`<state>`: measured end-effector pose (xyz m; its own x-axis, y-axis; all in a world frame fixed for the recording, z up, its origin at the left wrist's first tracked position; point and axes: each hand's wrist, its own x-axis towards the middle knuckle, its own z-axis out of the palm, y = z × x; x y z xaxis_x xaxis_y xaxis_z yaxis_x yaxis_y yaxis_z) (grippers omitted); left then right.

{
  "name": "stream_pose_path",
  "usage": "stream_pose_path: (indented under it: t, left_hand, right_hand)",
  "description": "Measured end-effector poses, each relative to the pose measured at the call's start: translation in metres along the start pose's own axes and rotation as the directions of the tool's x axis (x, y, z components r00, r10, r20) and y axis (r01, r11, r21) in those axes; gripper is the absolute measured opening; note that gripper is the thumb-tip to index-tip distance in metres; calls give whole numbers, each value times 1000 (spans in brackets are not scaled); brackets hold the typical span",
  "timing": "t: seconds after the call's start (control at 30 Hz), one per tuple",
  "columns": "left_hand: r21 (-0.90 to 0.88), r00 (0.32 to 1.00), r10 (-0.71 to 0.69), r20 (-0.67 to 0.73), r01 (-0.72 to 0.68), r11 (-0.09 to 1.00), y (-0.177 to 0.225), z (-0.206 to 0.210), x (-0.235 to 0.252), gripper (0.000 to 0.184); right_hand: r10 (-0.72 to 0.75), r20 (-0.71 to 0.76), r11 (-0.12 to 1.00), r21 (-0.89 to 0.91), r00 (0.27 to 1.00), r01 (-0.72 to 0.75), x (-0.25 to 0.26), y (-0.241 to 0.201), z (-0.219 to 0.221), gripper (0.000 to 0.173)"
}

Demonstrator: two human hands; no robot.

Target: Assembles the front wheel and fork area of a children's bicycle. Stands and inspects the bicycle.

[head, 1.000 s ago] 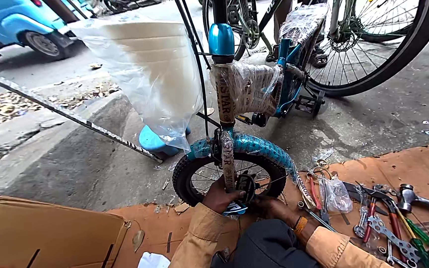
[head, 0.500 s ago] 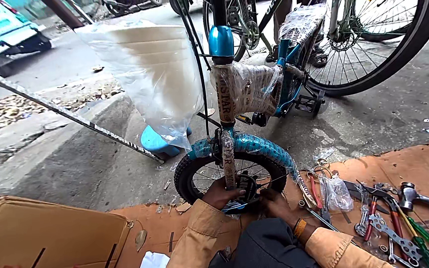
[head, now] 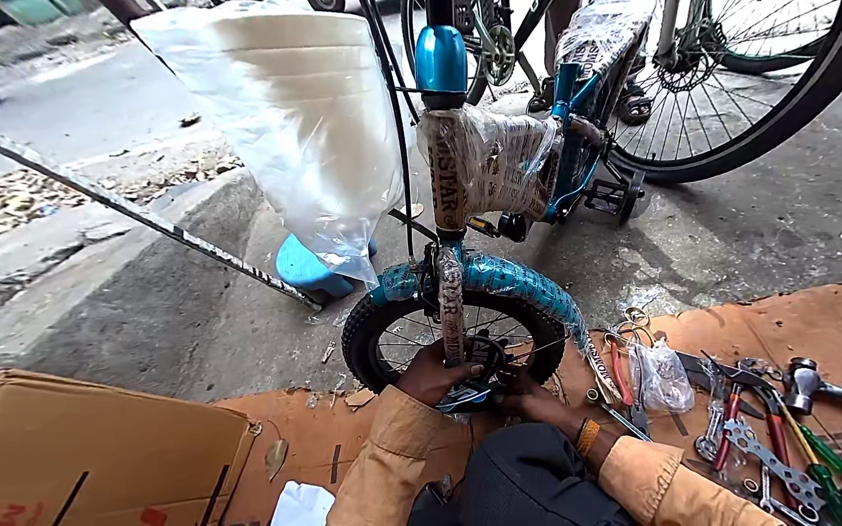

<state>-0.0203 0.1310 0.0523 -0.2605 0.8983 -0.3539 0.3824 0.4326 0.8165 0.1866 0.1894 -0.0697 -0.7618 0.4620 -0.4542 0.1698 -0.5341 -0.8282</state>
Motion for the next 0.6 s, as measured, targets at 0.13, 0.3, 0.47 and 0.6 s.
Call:
stream_pose_path:
  t: [0.13, 0.3, 0.47, 0.6]
  left_hand:
    - [4, 999, -10, -53, 10, 1000, -2, 0, -4, 65]
    - [200, 996, 47, -75, -31, 979, 3, -6, -9, 65]
    - [292, 890, 297, -346, -198, 936, -3, 0, -23, 51]
    - [116, 598, 360, -716, -407, 906, -30, 14, -26, 44]
  right_hand:
    - [18, -10, 995, 102, 1000, -17, 0, -1, -1, 84]
    - [-51, 70, 997, -48, 996, 55, -1, 4, -13, 82]
    - [-203, -15, 977, -67, 979, 202, -4, 3, -13, 69]
    - [-155, -13, 978, 143, 988, 155, -4, 1, -14, 70]
